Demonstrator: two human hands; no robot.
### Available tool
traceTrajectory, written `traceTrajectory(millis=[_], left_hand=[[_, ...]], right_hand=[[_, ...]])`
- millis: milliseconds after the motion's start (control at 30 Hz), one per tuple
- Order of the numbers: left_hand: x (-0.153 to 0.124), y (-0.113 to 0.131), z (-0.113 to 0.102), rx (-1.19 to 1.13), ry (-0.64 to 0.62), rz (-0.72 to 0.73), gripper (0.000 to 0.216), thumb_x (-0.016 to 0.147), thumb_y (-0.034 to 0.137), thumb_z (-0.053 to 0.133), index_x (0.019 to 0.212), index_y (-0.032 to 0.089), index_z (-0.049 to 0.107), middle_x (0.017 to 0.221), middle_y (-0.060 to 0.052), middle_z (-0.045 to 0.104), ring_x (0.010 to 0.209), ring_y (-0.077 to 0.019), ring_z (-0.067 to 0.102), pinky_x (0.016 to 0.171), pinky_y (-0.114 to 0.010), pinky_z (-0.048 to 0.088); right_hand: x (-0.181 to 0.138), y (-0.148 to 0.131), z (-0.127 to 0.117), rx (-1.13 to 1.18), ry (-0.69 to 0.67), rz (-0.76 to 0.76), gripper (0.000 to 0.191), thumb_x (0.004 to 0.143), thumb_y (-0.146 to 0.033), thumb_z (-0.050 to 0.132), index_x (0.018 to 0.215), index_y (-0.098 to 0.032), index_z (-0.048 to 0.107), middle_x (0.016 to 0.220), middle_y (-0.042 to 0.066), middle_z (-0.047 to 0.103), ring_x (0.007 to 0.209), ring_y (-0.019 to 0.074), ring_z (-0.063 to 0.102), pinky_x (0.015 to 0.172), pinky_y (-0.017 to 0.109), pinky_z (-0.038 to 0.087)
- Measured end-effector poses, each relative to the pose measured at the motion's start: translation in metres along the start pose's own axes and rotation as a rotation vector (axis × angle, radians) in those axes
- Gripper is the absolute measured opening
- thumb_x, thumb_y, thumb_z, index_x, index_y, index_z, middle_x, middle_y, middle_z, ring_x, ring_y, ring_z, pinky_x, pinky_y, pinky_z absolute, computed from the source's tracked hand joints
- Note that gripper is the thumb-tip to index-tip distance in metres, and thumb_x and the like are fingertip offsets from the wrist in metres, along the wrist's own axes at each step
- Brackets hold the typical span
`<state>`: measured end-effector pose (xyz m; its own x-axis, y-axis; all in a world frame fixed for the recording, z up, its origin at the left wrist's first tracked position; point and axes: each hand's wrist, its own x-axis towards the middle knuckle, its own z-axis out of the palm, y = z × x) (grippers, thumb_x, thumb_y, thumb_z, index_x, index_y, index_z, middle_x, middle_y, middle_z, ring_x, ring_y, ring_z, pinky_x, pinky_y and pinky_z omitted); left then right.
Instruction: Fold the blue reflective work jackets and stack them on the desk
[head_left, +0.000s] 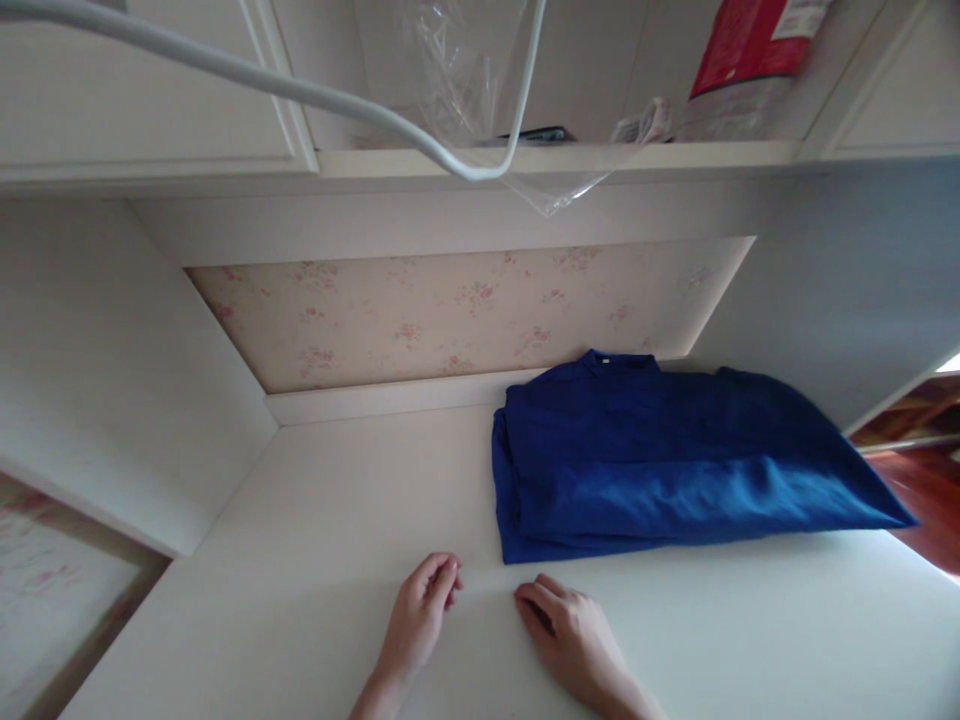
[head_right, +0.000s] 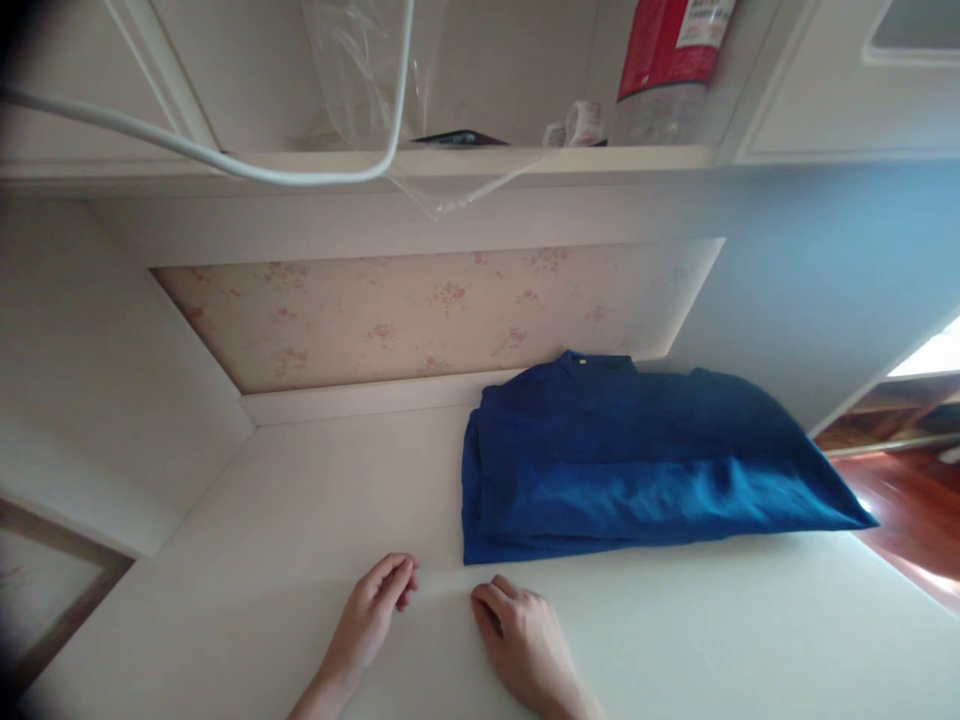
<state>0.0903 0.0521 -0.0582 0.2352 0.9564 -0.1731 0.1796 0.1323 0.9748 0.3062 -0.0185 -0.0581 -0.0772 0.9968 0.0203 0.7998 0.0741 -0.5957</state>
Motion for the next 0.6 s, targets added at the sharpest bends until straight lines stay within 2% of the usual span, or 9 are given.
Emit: traceTrajectory(millis=[600], left_hand=[[-0.0018, 0.0018, 0.0003, -0.010, -0.009, -0.003, 0.043, 0.085, 0.059, 0.055, 0.092, 0.019, 0.069, 0.074, -0.003, 0.064, 0.067, -0.0167, 0.056, 0.064, -0.027, 0.045]], right_hand=[[0.0005, 0.0016, 0.0001, -0.008, 0.007, -0.002, 0.027, 0.100, -0.032, 0.040, 0.096, -0.029, 0.067, 0.089, -0.002, 0.067, 0.077, 0.0156, 0.066, 0.068, 0.025, 0.040]])
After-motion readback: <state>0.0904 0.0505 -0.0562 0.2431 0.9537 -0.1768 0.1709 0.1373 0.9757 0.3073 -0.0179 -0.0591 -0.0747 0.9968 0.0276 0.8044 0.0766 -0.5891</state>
